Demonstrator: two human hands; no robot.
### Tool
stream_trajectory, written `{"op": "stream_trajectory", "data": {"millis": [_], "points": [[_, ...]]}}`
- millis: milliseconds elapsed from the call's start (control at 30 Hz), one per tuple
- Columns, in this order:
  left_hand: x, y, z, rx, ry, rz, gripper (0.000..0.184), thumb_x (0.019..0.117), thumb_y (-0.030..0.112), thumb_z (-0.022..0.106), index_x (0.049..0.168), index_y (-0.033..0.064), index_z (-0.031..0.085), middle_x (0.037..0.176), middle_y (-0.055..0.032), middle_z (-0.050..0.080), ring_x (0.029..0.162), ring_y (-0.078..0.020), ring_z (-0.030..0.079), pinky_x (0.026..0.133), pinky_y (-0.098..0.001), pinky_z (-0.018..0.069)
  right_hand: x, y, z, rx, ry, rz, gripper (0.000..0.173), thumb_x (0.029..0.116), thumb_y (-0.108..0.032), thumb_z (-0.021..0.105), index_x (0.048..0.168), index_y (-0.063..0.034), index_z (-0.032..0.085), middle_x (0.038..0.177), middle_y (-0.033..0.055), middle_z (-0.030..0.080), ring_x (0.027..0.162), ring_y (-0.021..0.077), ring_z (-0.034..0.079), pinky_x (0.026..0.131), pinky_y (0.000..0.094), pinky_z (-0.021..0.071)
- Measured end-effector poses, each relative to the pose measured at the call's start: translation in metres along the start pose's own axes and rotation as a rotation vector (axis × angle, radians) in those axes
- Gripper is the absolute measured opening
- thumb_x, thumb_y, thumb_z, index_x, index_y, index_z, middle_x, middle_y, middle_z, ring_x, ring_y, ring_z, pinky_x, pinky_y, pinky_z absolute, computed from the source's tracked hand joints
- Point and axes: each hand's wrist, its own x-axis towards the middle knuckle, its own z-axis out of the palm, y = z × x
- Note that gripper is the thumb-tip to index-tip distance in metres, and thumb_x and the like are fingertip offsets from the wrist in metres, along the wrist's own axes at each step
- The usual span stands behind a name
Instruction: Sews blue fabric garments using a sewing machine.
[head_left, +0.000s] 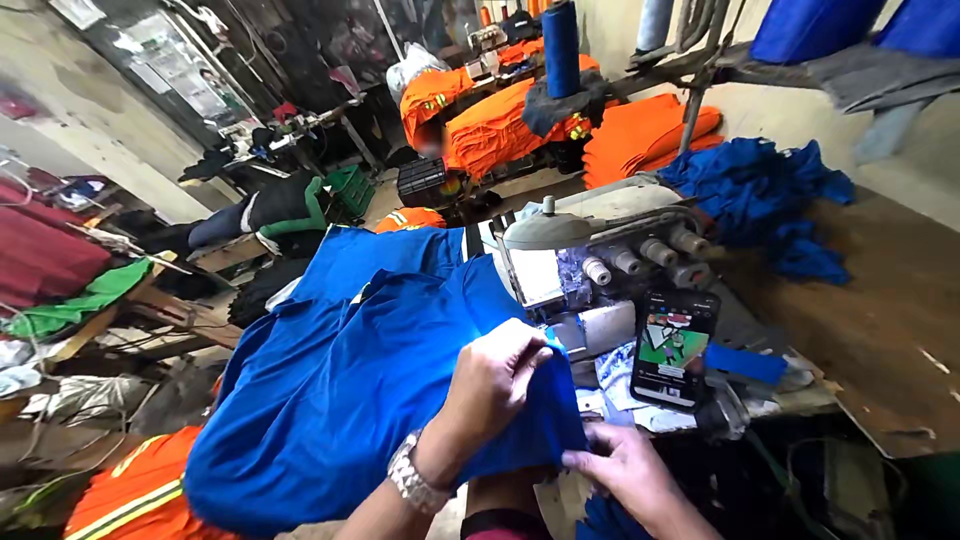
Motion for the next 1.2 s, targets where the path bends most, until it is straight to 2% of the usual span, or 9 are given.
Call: {"op": "stream_trajectory", "data": {"millis": [100,233,400,633,800,900,967,1067,1200], "points": [[0.003,-0.009,0.009,0.072,-0.06,-0.086,0.013,0.0991,0.02,0.065,0.101,0.0128,0.075,0.097,0.0,0.072,0.087,-0.0125,0.07,0.076,-0.0374,0.0595,-0.006,0.01,0.005,0.15,0.042,0.023,0.022,0.0835,-0.023,0.082,0.094,-0.0052,0.074,0.076,0.0024,0.071,0.056,0.0105,0.063,0.052,0.028,0.0549],[0.003,-0.013,0.015,0.108,-0.04,-0.105,0.015,0.0998,0.024,0.064,0.1,0.0139,0.076,0.093,0.0004,0.072,0.084,-0.013,0.07,0.072,-0.0382,0.0586,-0.01,0.02,0.007,0.158,0.038,0.009,0.026,0.0985,-0.028,0.067,0.084,-0.0063,0.072,0.066,-0.0011,0.066,0.053,0.0076,0.062,0.052,0.0255,0.0554],[0.003,-0.017,0.018,-0.027,-0.068,-0.246,0.011,0.0958,0.024,0.071,0.092,0.0143,0.074,0.09,0.0019,0.07,0.088,-0.0133,0.065,0.083,-0.0416,0.0491,-0.017,0.026,0.008,0.149,0.11,-0.042,0.019,0.0939,-0.023,0.073,0.091,-0.0051,0.076,0.072,0.0003,0.071,0.057,0.0085,0.065,0.055,0.0266,0.0587],[-0.002,-0.013,0.016,0.024,-0.127,-0.278,0.017,0.1002,0.026,0.063,0.096,0.015,0.075,0.091,0.0028,0.069,0.09,-0.0128,0.064,0.085,-0.0415,0.0474,-0.045,0.031,0.005,0.064,0.204,-0.17,0.023,0.0946,-0.023,0.073,0.088,-0.0013,0.075,0.073,0.0018,0.07,0.057,0.0072,0.065,0.055,0.0262,0.0592],[-0.003,-0.005,0.018,0.041,-0.088,-0.35,0.01,0.0982,0.026,0.067,0.095,0.019,0.074,0.089,0.0073,0.071,0.086,-0.0091,0.065,0.083,-0.0416,0.0489,-0.056,0.033,0.005,0.117,0.22,-0.274,0.02,0.0948,-0.017,0.073,0.084,-0.0001,0.073,0.075,-0.0002,0.069,0.06,0.0031,0.064,0.057,0.0219,0.0591],[-0.017,0.003,0.03,0.334,0.007,-0.222,0.021,0.1007,0.028,0.058,0.104,0.0187,0.077,0.096,0.0007,0.069,0.093,-0.0182,0.064,0.081,-0.0448,0.0487,-0.056,0.031,0.005,0.224,0.265,-0.243,0.01,0.091,-0.013,0.077,0.086,-0.0047,0.075,0.077,-0.0034,0.071,0.06,0.0041,0.066,0.057,0.0234,0.0605],[-0.03,0.016,0.041,0.509,0.034,-0.246,0.033,0.1029,0.034,0.051,0.12,0.0229,0.076,0.113,-0.0023,0.068,0.108,-0.0239,0.061,0.093,-0.0534,0.043,-0.054,0.029,0.005,0.27,0.252,-0.252,0.005,0.092,-0.01,0.075,0.09,-0.0055,0.076,0.081,-0.0032,0.073,0.064,0.0051,0.068,0.061,0.0248,0.0621],[-0.041,0.027,0.057,0.576,0.016,-0.327,0.048,0.1058,0.039,0.036,0.143,0.0231,0.062,0.138,-0.0057,0.063,0.13,-0.0303,0.053,0.105,-0.064,0.0319,-0.056,0.023,0.01,0.29,0.207,-0.275,0.006,0.093,-0.009,0.074,0.096,-0.0049,0.077,0.089,-0.0021,0.074,0.07,0.0055,0.07,0.066,0.0256,0.063],[-0.025,0.009,0.036,0.479,-0.155,-0.277,0.049,0.1074,0.038,0.034,0.141,0.0172,0.063,0.147,-0.009,0.057,0.139,-0.0349,0.048,0.104,-0.0716,0.0304,-0.054,0.015,0.019,0.3,0.224,-0.285,0.003,0.0918,-0.007,0.075,0.094,-0.0052,0.077,0.09,-0.0026,0.074,0.071,0.0045,0.069,0.065,0.0253,0.062]]}}
